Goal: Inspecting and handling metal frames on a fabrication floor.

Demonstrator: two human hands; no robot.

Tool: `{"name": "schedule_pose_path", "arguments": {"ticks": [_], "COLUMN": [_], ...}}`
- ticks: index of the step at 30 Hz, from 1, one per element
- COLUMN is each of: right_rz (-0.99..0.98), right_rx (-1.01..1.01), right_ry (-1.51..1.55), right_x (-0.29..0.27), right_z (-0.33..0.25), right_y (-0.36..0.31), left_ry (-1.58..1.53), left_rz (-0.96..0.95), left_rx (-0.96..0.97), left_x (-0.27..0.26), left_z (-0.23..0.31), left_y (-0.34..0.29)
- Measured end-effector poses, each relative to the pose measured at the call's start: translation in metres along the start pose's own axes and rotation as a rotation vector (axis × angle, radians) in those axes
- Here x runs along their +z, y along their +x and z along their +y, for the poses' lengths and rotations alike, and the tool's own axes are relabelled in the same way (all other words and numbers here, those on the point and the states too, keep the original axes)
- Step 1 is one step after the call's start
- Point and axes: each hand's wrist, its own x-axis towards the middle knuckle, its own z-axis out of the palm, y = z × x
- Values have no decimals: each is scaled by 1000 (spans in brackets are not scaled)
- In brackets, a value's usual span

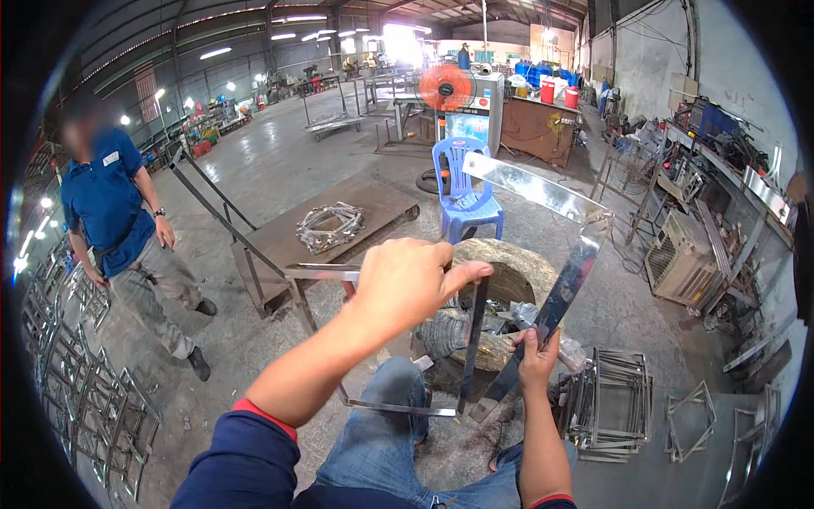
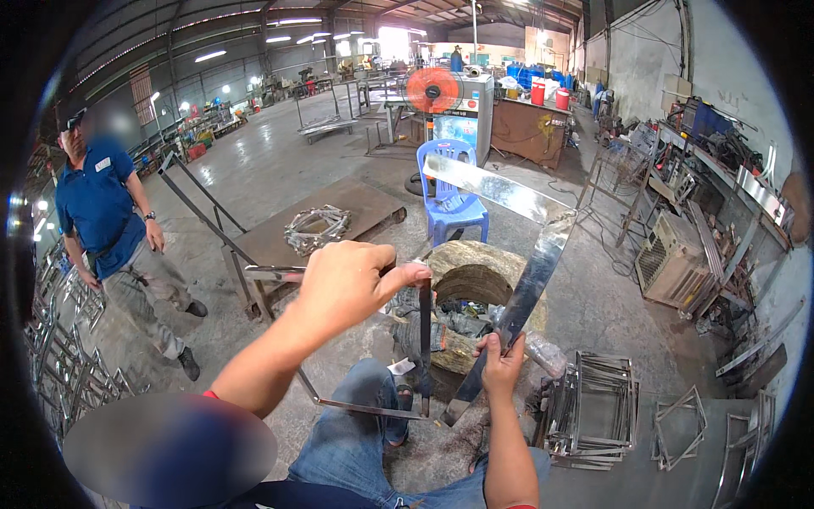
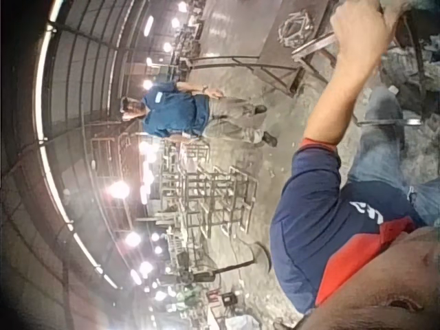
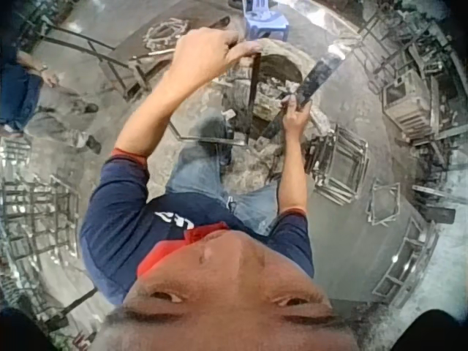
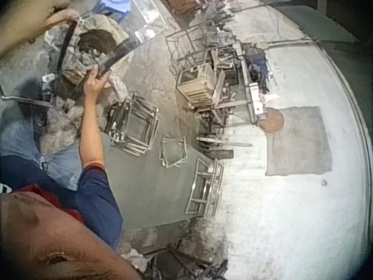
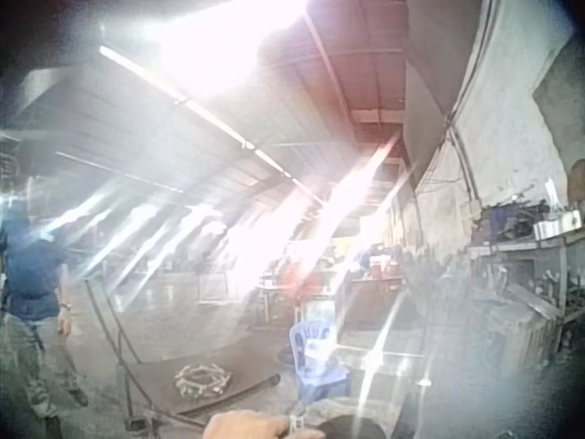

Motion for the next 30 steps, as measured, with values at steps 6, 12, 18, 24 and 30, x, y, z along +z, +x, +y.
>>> {"name": "schedule_pose_path", "arguments": {"ticks": [6, 12, 18, 24, 30], "right_rz": [-99, -178, -290, -317, -337], "right_rx": [50, 109, 173, 128, 157], "right_ry": [4, 37, 83, -59, 38], "right_x": [0, 12, 26, 41, 48], "right_z": [-10, -9, -5, -6, -9], "right_y": [-6, -18, -25, -37, -41], "left_ry": [1, 70, 60, 136, 94], "left_rz": [-188, -51, 220, 356, 358], "left_rx": [79, 133, 200, 190, 109], "left_x": [-20, -24, -20, -15, -17], "left_z": [-53, -82, -102, -110, -104], "left_y": [-14, -30, -51, -64, -72]}}
